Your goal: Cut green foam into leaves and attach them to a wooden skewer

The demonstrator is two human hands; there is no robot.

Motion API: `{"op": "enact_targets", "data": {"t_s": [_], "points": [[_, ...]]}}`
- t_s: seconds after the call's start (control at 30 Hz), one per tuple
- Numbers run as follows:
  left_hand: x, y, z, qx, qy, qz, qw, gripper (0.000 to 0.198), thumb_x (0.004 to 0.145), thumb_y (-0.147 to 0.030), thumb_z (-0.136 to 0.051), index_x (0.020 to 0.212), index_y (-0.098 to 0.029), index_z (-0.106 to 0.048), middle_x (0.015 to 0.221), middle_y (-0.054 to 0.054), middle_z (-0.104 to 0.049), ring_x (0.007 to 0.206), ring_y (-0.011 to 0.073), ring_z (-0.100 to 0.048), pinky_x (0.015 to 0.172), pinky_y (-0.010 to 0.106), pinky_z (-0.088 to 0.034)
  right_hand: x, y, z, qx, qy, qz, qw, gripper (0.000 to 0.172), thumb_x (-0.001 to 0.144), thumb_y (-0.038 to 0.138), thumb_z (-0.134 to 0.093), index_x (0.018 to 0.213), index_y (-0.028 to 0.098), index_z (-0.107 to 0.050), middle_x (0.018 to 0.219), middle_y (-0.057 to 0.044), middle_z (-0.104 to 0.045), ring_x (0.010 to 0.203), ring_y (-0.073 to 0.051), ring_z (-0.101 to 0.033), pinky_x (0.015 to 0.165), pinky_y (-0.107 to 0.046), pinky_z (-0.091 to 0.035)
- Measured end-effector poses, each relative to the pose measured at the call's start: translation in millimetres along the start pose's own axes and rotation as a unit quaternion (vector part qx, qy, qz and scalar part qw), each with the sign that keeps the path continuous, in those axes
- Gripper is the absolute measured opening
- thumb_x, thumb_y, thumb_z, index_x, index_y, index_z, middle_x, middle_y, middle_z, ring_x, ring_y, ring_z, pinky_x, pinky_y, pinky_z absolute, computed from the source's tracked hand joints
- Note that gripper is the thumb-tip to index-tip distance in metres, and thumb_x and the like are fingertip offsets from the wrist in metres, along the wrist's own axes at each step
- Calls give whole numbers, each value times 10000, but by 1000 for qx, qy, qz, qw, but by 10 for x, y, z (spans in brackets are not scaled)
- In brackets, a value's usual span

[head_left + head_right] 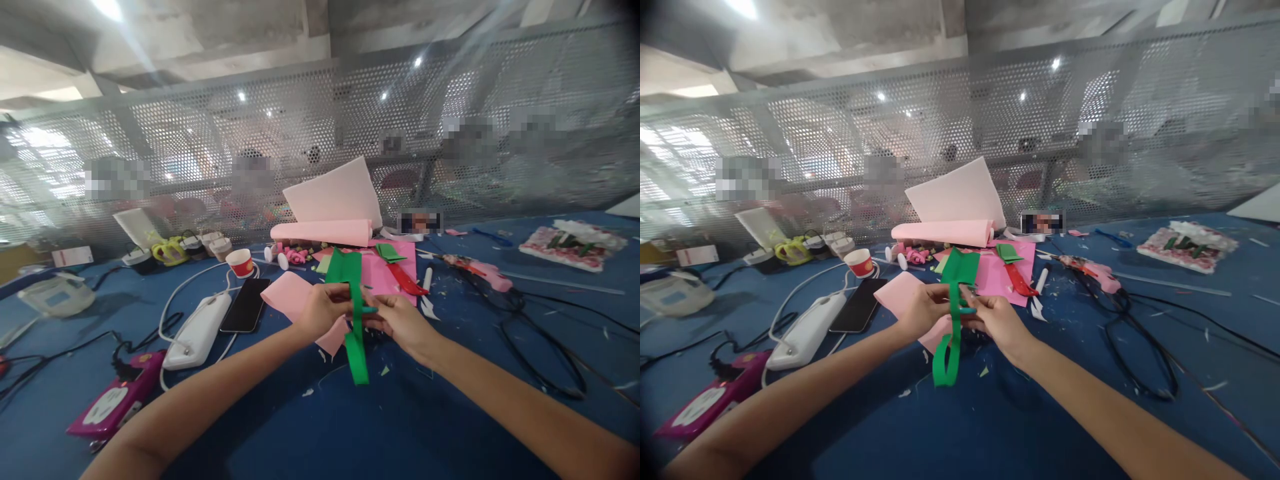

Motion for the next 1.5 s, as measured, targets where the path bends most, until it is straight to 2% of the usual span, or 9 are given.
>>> {"op": "enact_targets", "data": {"t_s": [0.3, 0.43, 0.6, 0.7, 0.83, 1.03, 1.2, 1.3, 1.5], "points": [[0, -139, 161, 160, -30, -108, 981, 184, 755, -199, -626, 886, -202, -756, 882, 78, -750, 796, 206, -691, 748, 316, -546, -13, 35, -5, 107, 100, -117, 982, 670, 923, 605, -257, 830, 117, -707, 905, -158, -718, 878, -222, -663, 844, -378, -491], [30, -93, 137, 73, -12, -41, 996, 180, 697, -211, -670, 854, -181, -753, 909, 81, -749, 847, 222, -694, 794, 334, -547, -33, 70, -7, 89, 109, -129, 982, 702, 920, 616, -226, 860, 108, -708, 951, -172, -703, 938, -228, -643, 897, -376, -457], [5, -53, 108, -44, -78, 22, 996, 316, 629, -198, -712, 938, -134, -724, 881, 89, -744, 804, 218, -685, 700, 311, -554, -89, 91, -91, 67, 149, -118, 979, 696, 900, 651, -210, 1036, 162, -687, 1153, -135, -642, 1121, -254, -538, 906, -410, -431], [-32, -54, 105, -13, -115, 30, 993, 380, 684, -162, -645, 1062, -145, -684, 919, 82, -733, 795, 196, -671, 610, 257, -532, -139, 78, -169, 42, 188, -102, 976, 663, 885, 676, -234, 1155, 221, -634, 1256, -99, -585, 1185, -264, -474, 909, -429, -418], [-40, -46, 135, 96, -124, 11, 987, 270, 726, -136, -579, 954, -160, -721, 899, 71, -725, 802, 188, -654, 621, 252, -525, -185, 75, -236, -2, 216, -67, 974, 629, 880, 681, -267, 1206, 255, -597, 1329, -75, -529, 1211, -254, -439, 918, -409, -398], [1, -187, 164, 151, -63, -64, 984, 256, 733, -104, -560, 917, -166, -726, 921, 77, -719, 852, 196, -668, 687, 274, -552, -155, 75, -201, 35, 199, -71, 977, 638, 861, 697, -295, 1110, 222, -640, 1281, -99, -565, 1205, -260, -452, 905, -406, -417], [43, -267, 137, 130, 17, -19, 991, 351, 684, -19, -524, 945, -159, -711, 924, 78, -733, 825, 198, -695, 655, 274, -571, -125, 35, -174, 96, 192, -99, 972, 661, 862, 700, -274, 942, 174, -666, 1166, -131, -626, 1161, -261, -503, 906, -402, -439], [49, -239, 146, 120, 26, 0, 992, 388, 700, -38, -518, 1033, -144, -685, 907, 86, -735, 842, 235, -702, 595, 280, -577, -133, 20, -185, 114, 185, -114, 969, 661, 859, 700, -285, 944, 165, -663, 1102, -141, -650, 1114, -261, -542, 923, -422, -436], [21, -247, 127, 110, 11, -60, 992, 359, 724, -91, -542, 1057, -147, -666, 945, 104, -734, 892, 232, -705, 599, 253, -584, -137, 74, -179, 148, 145, -108, 972, 594, 880, 631, -317, 887, 155, -672, 1021, -143, -682, 1087, -257, -573, 954, -440, -434]]}}
Point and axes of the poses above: each hand's wrist, its own x-axis towards the middle knuckle, its own z-axis out of the back of the hand, y = z × x, the point moved 5 cm from there along x, towards the middle knuckle
